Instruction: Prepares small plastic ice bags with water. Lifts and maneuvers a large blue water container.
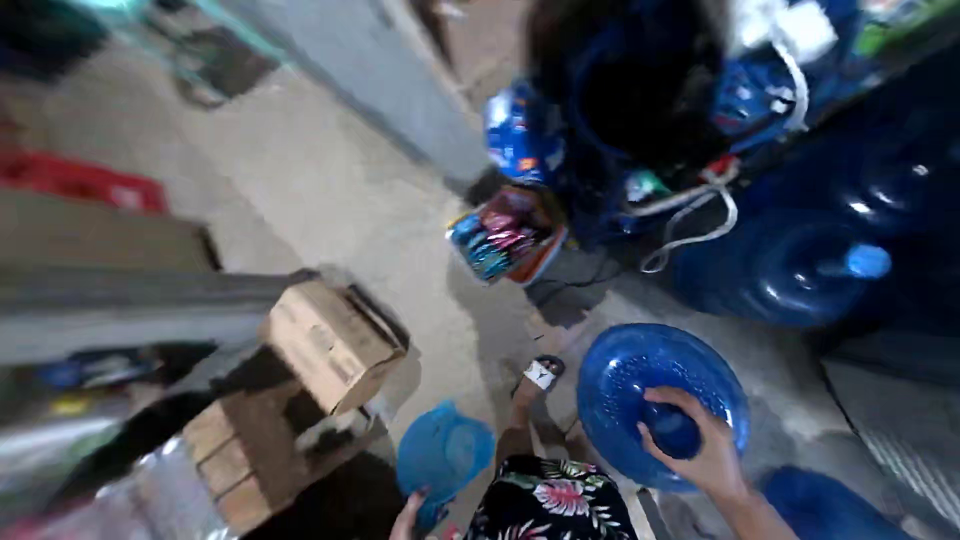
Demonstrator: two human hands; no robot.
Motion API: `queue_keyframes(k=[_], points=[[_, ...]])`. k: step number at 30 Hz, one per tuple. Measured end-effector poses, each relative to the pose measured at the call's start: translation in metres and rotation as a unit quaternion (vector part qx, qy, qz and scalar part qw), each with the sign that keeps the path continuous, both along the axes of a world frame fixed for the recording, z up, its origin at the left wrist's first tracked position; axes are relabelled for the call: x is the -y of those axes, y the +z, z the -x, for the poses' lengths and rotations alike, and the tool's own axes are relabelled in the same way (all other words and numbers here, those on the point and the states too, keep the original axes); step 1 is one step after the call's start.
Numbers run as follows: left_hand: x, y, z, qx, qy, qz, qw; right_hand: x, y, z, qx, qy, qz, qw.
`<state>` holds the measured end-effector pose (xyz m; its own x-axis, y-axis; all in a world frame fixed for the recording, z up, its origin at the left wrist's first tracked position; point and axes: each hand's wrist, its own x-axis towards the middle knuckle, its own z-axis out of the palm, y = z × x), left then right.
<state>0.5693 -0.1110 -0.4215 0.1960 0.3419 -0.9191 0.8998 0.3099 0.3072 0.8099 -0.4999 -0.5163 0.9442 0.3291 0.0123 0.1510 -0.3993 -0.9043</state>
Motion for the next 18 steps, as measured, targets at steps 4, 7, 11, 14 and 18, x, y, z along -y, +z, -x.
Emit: queue_keyframes(k=[4, 7, 11, 14, 18], points=[[-0.002, 0.001, 0.018, -0.080, 0.047, -0.078, 0.993, -0.039, 0.088, -0.020, 0.048, 0.112, -0.051, 0.991], [-0.007, 0.018, 0.036, -0.056, 0.136, -0.091, 0.985, -0.087, 0.151, -0.036, 0.056, 0.197, -0.091, 0.975], [-0.031, 0.044, 0.074, -0.039, 0.202, -0.090, 0.975, -0.170, 0.215, -0.050, 0.059, 0.302, -0.118, 0.944], [-0.053, 0.046, 0.107, -0.032, 0.218, -0.080, 0.972, -0.245, 0.255, -0.044, 0.066, 0.354, -0.117, 0.926], [-0.077, 0.048, 0.143, -0.051, 0.278, -0.050, 0.958, -0.333, 0.267, -0.040, 0.047, 0.434, -0.132, 0.890]])
